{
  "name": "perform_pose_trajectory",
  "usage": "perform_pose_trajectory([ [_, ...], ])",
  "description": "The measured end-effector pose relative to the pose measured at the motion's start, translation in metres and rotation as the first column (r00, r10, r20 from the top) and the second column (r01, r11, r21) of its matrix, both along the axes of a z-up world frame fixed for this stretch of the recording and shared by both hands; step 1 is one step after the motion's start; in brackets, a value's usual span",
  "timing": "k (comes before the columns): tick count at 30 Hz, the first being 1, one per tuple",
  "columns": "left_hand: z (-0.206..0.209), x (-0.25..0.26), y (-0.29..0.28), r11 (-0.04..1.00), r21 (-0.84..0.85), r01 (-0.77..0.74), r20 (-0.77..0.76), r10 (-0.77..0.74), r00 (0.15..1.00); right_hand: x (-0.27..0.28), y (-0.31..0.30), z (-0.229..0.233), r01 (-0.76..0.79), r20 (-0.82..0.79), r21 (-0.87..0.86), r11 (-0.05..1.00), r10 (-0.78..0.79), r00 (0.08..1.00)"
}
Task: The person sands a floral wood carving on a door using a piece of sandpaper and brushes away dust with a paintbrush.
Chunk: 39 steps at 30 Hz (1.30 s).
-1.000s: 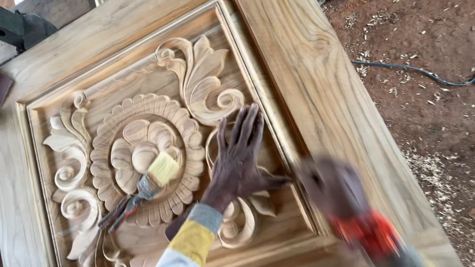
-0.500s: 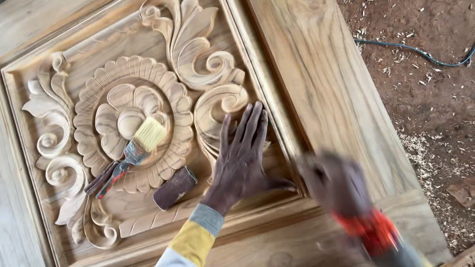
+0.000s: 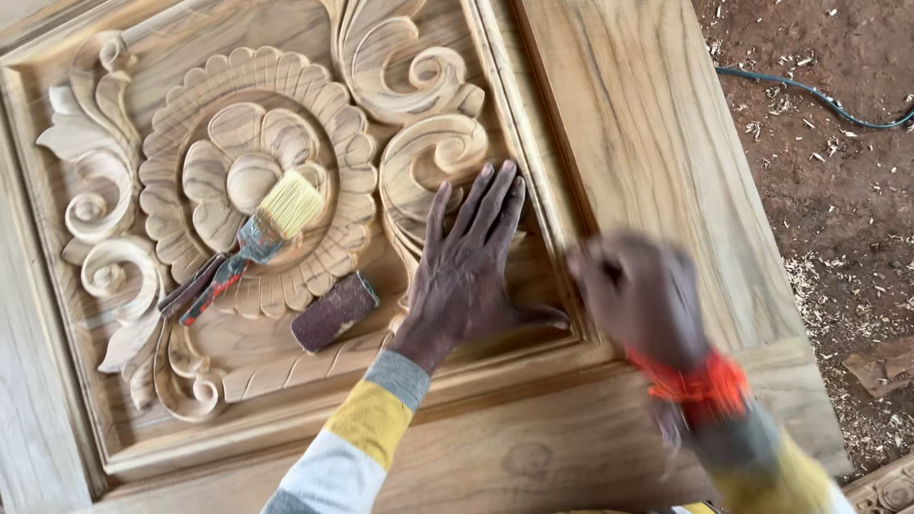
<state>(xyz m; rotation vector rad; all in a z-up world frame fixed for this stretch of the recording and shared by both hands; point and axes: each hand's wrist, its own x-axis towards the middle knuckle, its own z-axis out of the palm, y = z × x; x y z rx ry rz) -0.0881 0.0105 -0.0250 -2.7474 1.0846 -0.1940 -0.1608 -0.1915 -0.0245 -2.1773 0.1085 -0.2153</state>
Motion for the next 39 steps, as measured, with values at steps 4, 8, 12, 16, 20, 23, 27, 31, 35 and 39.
perform_pose_trajectory([
  [4, 0.002, -0.007, 0.001, 0.999, -0.043, -0.010, -0.103, 0.005, 0.995, 0.003, -0.003, -0.002, 0.016, -0.033, -0.077, 0.997, -0.019, 0.999],
  [8, 0.010, -0.009, 0.001, 0.903, -0.426, -0.063, -0.324, -0.088, 0.942, -0.061, 0.004, 0.025, 0.032, -0.185, -0.046, 0.998, -0.040, 0.982],
  [12, 0.011, -0.011, 0.001, 0.929, -0.361, -0.086, -0.353, -0.051, 0.934, -0.019, 0.004, 0.000, 0.053, -0.036, -0.163, 0.985, -0.060, 0.998],
  [16, 0.016, -0.011, 0.001, 0.998, -0.057, -0.004, 0.003, 0.004, 1.000, -0.026, 0.006, 0.011, 0.053, 0.016, -0.187, 0.981, -0.051, 0.999],
  [20, 0.009, -0.008, 0.001, 0.922, -0.377, -0.092, -0.387, -0.066, 0.920, -0.049, 0.010, 0.028, 0.072, -0.213, -0.073, 0.995, -0.086, 0.973],
  [23, 0.002, -0.008, 0.000, 0.989, 0.144, -0.030, 0.288, -0.013, 0.958, -0.012, 0.007, 0.011, 0.032, -0.047, -0.105, 0.994, -0.037, 0.998],
  [27, 0.017, -0.011, 0.001, 0.962, -0.271, -0.017, -0.282, -0.063, 0.957, -0.015, 0.007, 0.010, 0.066, -0.058, -0.154, 0.986, -0.075, 0.995],
  [31, 0.014, -0.004, -0.003, 0.915, -0.389, -0.106, -0.401, -0.065, 0.914, -0.054, 0.008, 0.022, 0.063, -0.155, -0.146, 0.987, -0.086, 0.984],
  [35, 0.005, -0.008, 0.002, 0.999, -0.030, 0.027, 0.080, -0.024, 0.996, -0.008, 0.012, 0.002, 0.089, 0.080, -0.177, 0.980, -0.076, 0.994],
  [39, 0.020, -0.009, 0.000, 0.959, -0.284, -0.027, -0.317, -0.067, 0.946, -0.007, 0.008, 0.012, 0.106, -0.187, -0.073, 0.992, -0.118, 0.975],
])
